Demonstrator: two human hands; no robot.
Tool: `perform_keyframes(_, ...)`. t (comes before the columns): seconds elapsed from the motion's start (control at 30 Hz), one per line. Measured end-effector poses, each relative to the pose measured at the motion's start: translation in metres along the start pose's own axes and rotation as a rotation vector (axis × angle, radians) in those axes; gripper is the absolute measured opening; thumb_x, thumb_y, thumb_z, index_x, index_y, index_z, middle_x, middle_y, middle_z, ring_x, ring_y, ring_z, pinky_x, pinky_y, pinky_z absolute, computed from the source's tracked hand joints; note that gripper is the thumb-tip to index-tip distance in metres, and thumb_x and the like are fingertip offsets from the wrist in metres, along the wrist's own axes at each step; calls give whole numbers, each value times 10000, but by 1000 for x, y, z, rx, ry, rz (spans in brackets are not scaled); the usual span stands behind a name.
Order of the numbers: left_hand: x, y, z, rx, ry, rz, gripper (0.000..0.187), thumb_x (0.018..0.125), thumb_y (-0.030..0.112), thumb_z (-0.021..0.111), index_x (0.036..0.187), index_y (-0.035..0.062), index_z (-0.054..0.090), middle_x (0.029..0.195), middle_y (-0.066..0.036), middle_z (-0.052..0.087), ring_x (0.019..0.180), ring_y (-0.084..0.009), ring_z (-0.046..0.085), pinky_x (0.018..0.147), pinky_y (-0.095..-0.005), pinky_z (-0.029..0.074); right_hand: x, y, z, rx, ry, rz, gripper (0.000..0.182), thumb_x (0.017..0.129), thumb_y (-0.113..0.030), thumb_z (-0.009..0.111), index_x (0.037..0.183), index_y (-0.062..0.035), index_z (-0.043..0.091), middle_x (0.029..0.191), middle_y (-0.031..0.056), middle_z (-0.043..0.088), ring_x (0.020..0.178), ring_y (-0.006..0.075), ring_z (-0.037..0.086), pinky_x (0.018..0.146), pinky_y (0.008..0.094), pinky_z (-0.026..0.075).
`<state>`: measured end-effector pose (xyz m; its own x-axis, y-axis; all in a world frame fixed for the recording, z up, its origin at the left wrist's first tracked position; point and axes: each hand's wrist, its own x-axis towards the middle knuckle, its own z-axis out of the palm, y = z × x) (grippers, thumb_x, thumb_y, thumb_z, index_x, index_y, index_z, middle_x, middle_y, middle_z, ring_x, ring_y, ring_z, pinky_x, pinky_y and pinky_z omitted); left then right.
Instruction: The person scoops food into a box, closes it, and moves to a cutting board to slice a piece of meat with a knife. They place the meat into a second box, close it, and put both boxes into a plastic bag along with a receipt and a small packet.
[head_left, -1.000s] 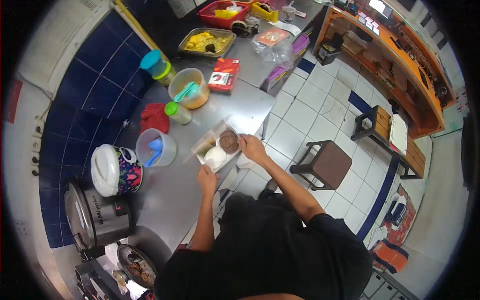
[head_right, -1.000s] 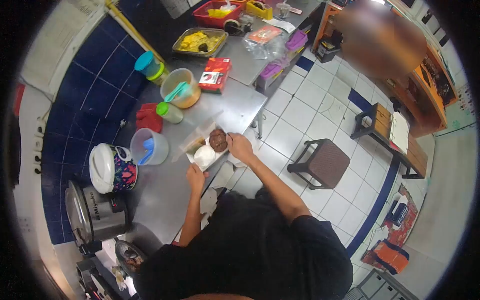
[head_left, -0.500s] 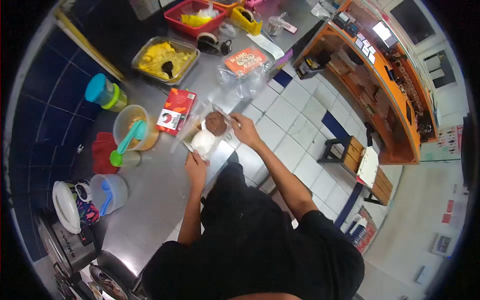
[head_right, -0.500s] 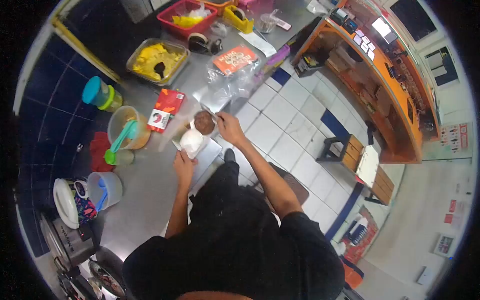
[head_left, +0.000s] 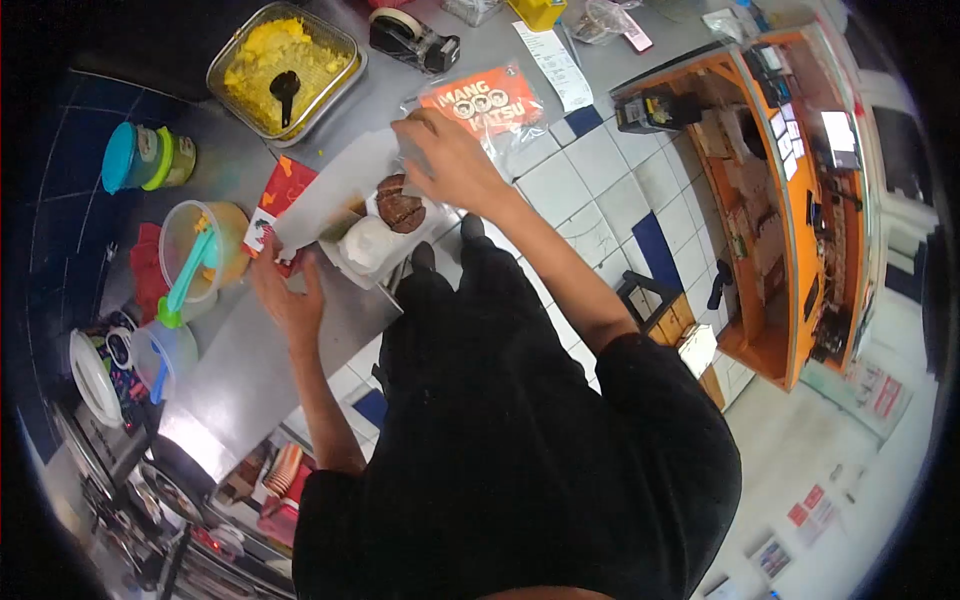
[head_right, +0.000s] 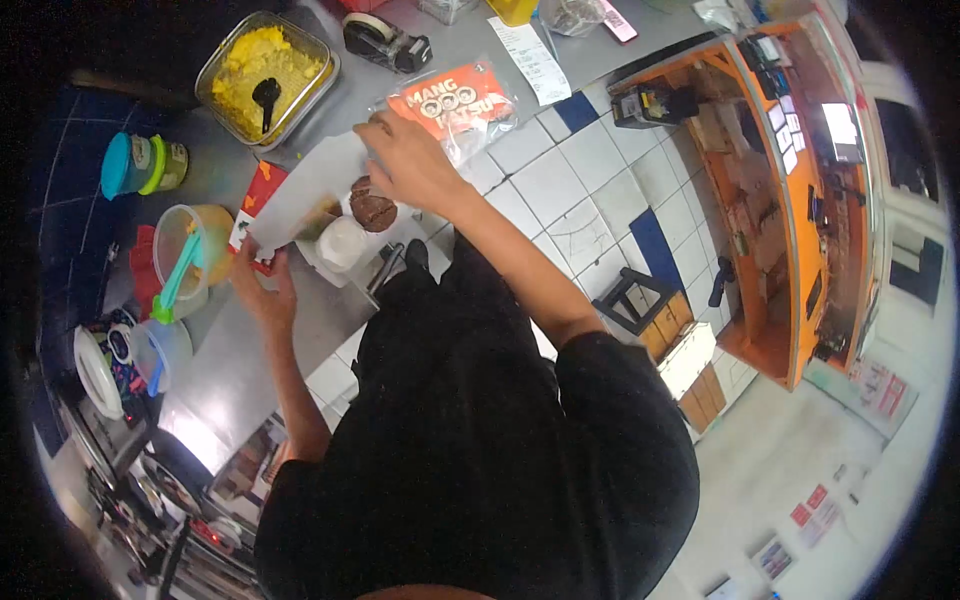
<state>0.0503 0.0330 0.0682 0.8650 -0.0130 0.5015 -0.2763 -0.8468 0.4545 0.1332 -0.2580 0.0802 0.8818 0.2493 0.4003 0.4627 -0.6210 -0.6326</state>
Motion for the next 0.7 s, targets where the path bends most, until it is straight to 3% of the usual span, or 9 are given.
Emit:
perform_keyframes(0.13,7,-23,-3,-15,-188,-143,342,867,94,720,1173,-24,622,1084,-171,622,971,-312,596,863,-406,471,32,21,-12,-84,-136,-168,281,821,-166,673,1065,-28,658,1069,155,613,1032,364,593,852,442,505)
perform_keyframes(0.23,10,-20,-2,-138,-290,-234,286,923,88,665,1177,-37,626,1110,-185,638,1005,-285,606,895,-389,466,39,30,3,139,-429,-141,226,861,-178,635,1008,-9,663,1019,145,614,971,359,606,833,440,507)
perform_keyframes(0.33,-4,-23,2,-284,-343,-414,288,992,133,595,1205,-60,609,1110,-184,652,1031,-248,606,933,-361,456,35,35,26,325,-417,-62,209,906,-150,581,1033,2,647,1020,159,612,926,358,619,822,435,507)
perform_keyframes(0.43,-18,-35,17,-441,-298,-563,333,1031,182,545,1253,-62,591,1132,-186,656,1067,-232,597,968,-351,444,21,33,55,322,-89,-224,223,955,-132,521,1092,19,612,994,153,600,848,298,625,796,387,504)
perform_keyframes(0.5,-26,-31,20,-540,-285,-706,368,1043,202,526,1302,-56,572,1186,-195,646,1105,-231,586,985,-350,435,9,20,70,630,-43,55,221,986,-142,493,1120,18,565,949,136,574,816,253,592,777,359,486)
perform_keyframes(0.53,-35,-29,26,-417,-214,-665,374,1044,196,523,1320,-53,558,1229,-203,626,1138,-243,576,1001,-351,428,1,11,77,784,-20,204,220,1001,-146,479,1134,18,542,926,128,561,800,231,575,768,345,477)
perform_keyframes(0.63,-60,-25,79,14,70,-466,416,1054,216,500,1377,-46,510,1348,-216,562,1224,-282,543,1052,-359,406,-8,-3,105,696,251,274,216,1045,-205,458,1104,2,478,840,84,511,756,150,501,714,299,442)
perform_keyframes(0.7,-67,-25,117,385,317,-254,469,1068,276,468,1414,-40,468,1413,-212,514,1267,-311,517,1086,-369,390,-4,-9,112,710,245,363,234,1034,-215,483,1069,16,469,903,149,505,840,243,512,795,350,437)
